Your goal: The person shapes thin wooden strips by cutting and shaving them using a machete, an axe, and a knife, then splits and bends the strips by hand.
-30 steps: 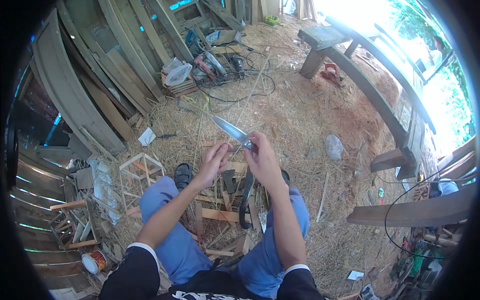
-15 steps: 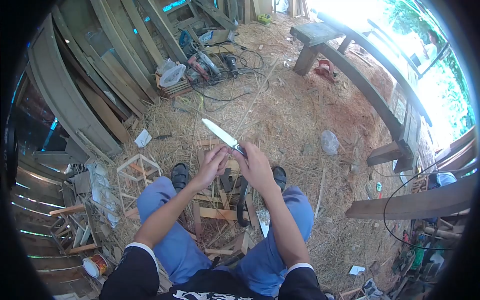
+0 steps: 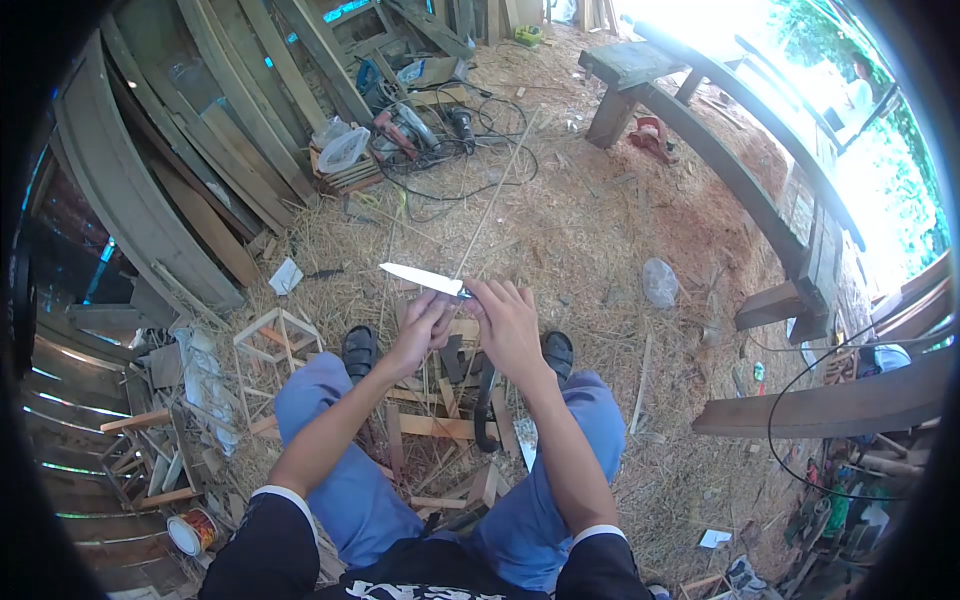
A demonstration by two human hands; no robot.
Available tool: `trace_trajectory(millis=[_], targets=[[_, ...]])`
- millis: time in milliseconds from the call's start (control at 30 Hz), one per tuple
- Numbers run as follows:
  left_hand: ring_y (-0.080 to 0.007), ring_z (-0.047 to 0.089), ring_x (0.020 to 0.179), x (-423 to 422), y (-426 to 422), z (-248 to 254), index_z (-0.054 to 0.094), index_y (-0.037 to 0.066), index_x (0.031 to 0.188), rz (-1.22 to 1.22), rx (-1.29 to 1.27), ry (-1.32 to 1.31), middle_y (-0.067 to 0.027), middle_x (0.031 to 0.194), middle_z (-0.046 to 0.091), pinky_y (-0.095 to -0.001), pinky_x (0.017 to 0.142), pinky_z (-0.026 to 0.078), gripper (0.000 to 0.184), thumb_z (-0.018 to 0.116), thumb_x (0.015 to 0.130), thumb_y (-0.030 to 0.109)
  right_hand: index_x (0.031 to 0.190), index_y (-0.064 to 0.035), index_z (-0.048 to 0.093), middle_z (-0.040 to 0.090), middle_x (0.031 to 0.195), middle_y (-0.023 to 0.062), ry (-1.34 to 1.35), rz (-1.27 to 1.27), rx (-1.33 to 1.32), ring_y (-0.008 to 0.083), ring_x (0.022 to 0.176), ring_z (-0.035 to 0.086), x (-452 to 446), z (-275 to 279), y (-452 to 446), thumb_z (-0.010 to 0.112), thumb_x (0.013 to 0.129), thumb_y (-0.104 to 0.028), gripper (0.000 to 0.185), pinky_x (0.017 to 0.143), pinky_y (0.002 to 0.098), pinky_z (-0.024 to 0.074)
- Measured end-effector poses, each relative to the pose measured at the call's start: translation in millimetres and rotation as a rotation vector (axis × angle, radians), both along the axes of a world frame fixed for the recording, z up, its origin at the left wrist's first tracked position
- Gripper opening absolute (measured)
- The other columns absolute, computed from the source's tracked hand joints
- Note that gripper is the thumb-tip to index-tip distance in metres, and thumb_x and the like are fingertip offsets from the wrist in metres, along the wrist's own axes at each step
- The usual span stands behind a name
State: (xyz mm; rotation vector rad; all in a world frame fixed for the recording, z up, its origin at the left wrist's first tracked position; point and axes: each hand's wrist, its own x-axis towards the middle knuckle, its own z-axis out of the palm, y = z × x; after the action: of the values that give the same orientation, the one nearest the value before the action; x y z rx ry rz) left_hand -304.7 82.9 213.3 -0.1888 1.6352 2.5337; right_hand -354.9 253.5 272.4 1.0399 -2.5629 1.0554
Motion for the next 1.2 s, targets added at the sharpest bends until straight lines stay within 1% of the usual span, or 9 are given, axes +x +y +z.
trace_trajectory(millis=[100, 200, 500, 600, 800, 933, 1033, 1133, 1200], targets=[[-0.0051, 0.022, 0.049, 1, 0, 2, 0.054, 0.009, 0.121, 0.022, -0.005, 0.0, 0.0064, 0.064, 0.029, -0.0236, 0.045, 0.022, 0.025, 0.042, 0.11, 0.028, 0.12, -0.0049, 0.065, 0.062, 0.09, 0.0098, 0.028, -0.006, -0.006, 0.0288, 0.087, 0.057, -1, 1, -1, 0.058, 0.098, -0.022, 0.029, 0.083, 0.0401, 0.0391], [-0.0038, 0.024, 0.049, 2, -1, 12, 0.053, 0.008, 0.112, 0.01, -0.017, -0.009, 0.0072, 0.063, 0.031, -0.0232, 0.046, 0.019, 0.025, 0.044, 0.11, 0.031, 0.12, -0.0054, 0.066, 0.063, 0.09, 0.0088, 0.034, -0.013, -0.008, 0.0276, 0.086, 0.057, 0, 2, -2, 0.061, 0.096, -0.021, 0.029, 0.083, 0.0397, 0.0392], [-0.0034, 0.023, 0.048, 6, -10, 10, 0.054, 0.007, 0.109, -0.002, -0.052, 0.067, 0.0079, 0.061, 0.03, -0.0238, 0.045, 0.02, 0.026, 0.044, 0.11, 0.031, 0.119, -0.0068, 0.067, 0.061, 0.088, 0.0078, 0.041, 0.001, -0.011, 0.0268, 0.087, 0.057, 1, 5, -3, 0.062, 0.094, -0.02, 0.029, 0.084, 0.0394, 0.0395], [-0.0037, 0.023, 0.048, 8, -10, 11, 0.053, 0.007, 0.108, -0.013, -0.012, 0.053, 0.0081, 0.06, 0.029, -0.0241, 0.045, 0.02, 0.025, 0.044, 0.11, 0.03, 0.119, -0.0072, 0.067, 0.06, 0.088, 0.0077, 0.063, 0.007, -0.001, 0.0271, 0.087, 0.057, 1, 5, -1, 0.062, 0.093, -0.019, 0.029, 0.084, 0.0396, 0.0395], [-0.0042, 0.02, 0.044, 15, -9, 18, 0.052, 0.008, 0.108, -0.058, 0.186, -0.041, 0.0081, 0.058, 0.027, -0.0242, 0.044, 0.019, 0.022, 0.043, 0.11, 0.028, 0.118, -0.0076, 0.067, 0.059, 0.086, 0.0076, 0.107, 0.023, 0.003, 0.0273, 0.087, 0.057, 1, 4, 5, 0.063, 0.091, -0.019, 0.029, 0.086, 0.0399, 0.0393], [-0.0048, 0.019, 0.043, 17, -8, 29, 0.052, 0.01, 0.109, -0.086, 0.172, -0.072, 0.0082, 0.057, 0.025, -0.0243, 0.044, 0.019, 0.021, 0.042, 0.11, 0.028, 0.117, -0.0067, 0.067, 0.057, 0.085, 0.0077, 0.116, 0.024, -0.03, 0.0273, 0.086, 0.056, 1, 6, 6, 0.063, 0.09, -0.016, 0.029, 0.087, 0.0401, 0.0395], [-0.0045, 0.019, 0.043, 15, -8, 35, 0.052, 0.011, 0.107, -0.095, 0.186, -0.087, 0.0083, 0.057, 0.024, -0.0245, 0.043, 0.018, 0.021, 0.042, 0.11, 0.029, 0.117, -0.0062, 0.067, 0.057, 0.084, 0.0077, 0.113, 0.007, 0.012, 0.0269, 0.086, 0.056, 0, 9, 8, 0.063, 0.09, -0.015, 0.029, 0.087, 0.0399, 0.0396], [-0.0042, 0.02, 0.043, 15, -10, 38, 0.051, 0.011, 0.106, -0.107, 0.198, -0.116, 0.0085, 0.057, 0.025, -0.025, 0.043, 0.017, 0.022, 0.042, 0.11, 0.03, 0.117, -0.0114, 0.066, 0.057, 0.086, 0.0052, 0.155, 0.0, 0.027, 0.0248, 0.087, 0.057, -2, 9, 9, 0.066, 0.089, -0.018, 0.029, 0.087, 0.0392, 0.0402], [-0.0041, 0.02, 0.043, 16, -10, 40, 0.051, 0.011, 0.106, -0.122, 0.213, -0.128, 0.0086, 0.056, 0.024, -0.025, 0.043, 0.017, 0.022, 0.042, 0.11, 0.03, 0.117, -0.0113, 0.067, 0.057, 0.086, 0.0052, 0.16, 0.0, 0.039, 0.0247, 0.087, 0.057, -1, 10, 9, 0.066, 0.089, -0.016, 0.029, 0.087, 0.039, 0.0403]])
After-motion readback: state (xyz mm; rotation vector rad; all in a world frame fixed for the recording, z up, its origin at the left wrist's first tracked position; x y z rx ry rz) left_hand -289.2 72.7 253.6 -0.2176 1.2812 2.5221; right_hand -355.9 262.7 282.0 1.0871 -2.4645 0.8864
